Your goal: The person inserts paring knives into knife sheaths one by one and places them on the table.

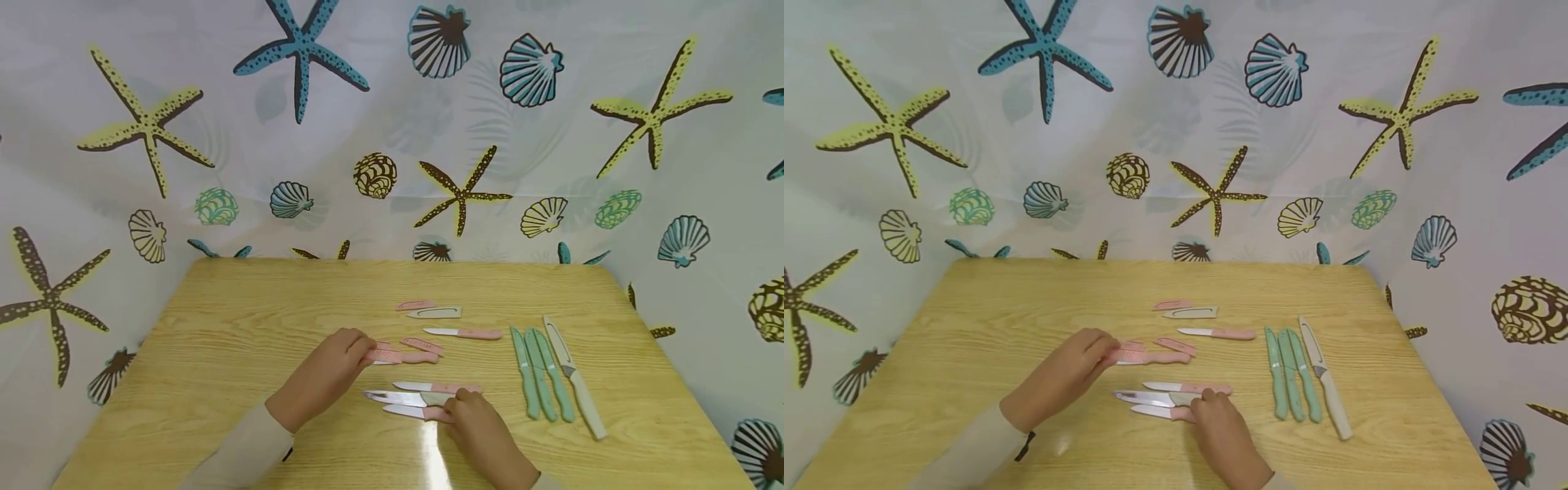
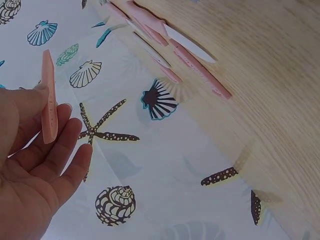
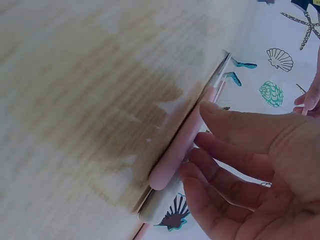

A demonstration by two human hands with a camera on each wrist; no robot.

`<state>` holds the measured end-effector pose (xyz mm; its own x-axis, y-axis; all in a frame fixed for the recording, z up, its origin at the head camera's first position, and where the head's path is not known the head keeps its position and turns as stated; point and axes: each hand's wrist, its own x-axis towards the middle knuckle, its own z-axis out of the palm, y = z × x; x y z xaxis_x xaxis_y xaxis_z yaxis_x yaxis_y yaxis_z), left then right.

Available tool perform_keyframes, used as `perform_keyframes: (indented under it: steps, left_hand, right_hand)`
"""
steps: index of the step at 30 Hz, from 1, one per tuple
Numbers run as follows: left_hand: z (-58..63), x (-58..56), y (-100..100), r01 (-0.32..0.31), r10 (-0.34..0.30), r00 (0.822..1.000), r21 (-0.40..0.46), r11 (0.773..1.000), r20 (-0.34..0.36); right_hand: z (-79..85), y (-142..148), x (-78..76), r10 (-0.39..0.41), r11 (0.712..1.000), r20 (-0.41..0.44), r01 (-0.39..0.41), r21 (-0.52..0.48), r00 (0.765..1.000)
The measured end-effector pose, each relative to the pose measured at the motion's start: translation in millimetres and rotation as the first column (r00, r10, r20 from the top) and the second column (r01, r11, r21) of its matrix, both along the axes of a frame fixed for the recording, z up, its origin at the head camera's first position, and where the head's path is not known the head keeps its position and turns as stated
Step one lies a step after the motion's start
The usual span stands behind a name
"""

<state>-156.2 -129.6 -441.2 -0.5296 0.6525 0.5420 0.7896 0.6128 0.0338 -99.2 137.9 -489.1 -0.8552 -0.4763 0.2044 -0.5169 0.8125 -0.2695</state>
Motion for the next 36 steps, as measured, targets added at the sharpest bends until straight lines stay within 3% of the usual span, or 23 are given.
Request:
perform_keyframes:
  steps: [6,15,18,23,29,36]
  left_hand:
    - [-4.3,8.3,-4.2,0.057,-0.057,0.998,0.022,0.998,-0.001]
    - [-7.1,15.0,-6.6,0.105,-0.104,0.994,0.041,0.994,-0.039]
    - [-8.7,15.7,-9.5,0.098,-0.096,0.995,0.044,0.994,-0.032]
    - [-7.9,15.1,-17.4,0.046,-0.046,0.999,0.026,0.999,-0.010]
    - [-3.7,13.4,-19.2,0.023,-0.022,0.999,0.019,1.000,-0.041]
    - [-5.9,15.2,-16.3,0.066,-0.065,0.997,0.042,0.997,-0.028]
  right_hand:
    - [-4.9,1.6,-1.3,0.023,0.999,-0.022,-0.022,0.041,0.999]
    - [8.2,5.2,-3.8,0.135,0.991,0.126,-0.137,0.008,0.983]
    - [16.2,10.7,1.2,0.121,0.992,0.071,-0.118,-0.041,0.990]
    - [27.4,20.3,8.4,0.029,0.990,-0.060,-0.037,-0.139,0.998]
    - [32.0,20.3,7.5,0.019,0.980,-0.227,-0.063,-0.188,0.974]
    - [33.7,15.5,6.3,0.042,0.978,-0.236,-0.088,-0.188,0.971]
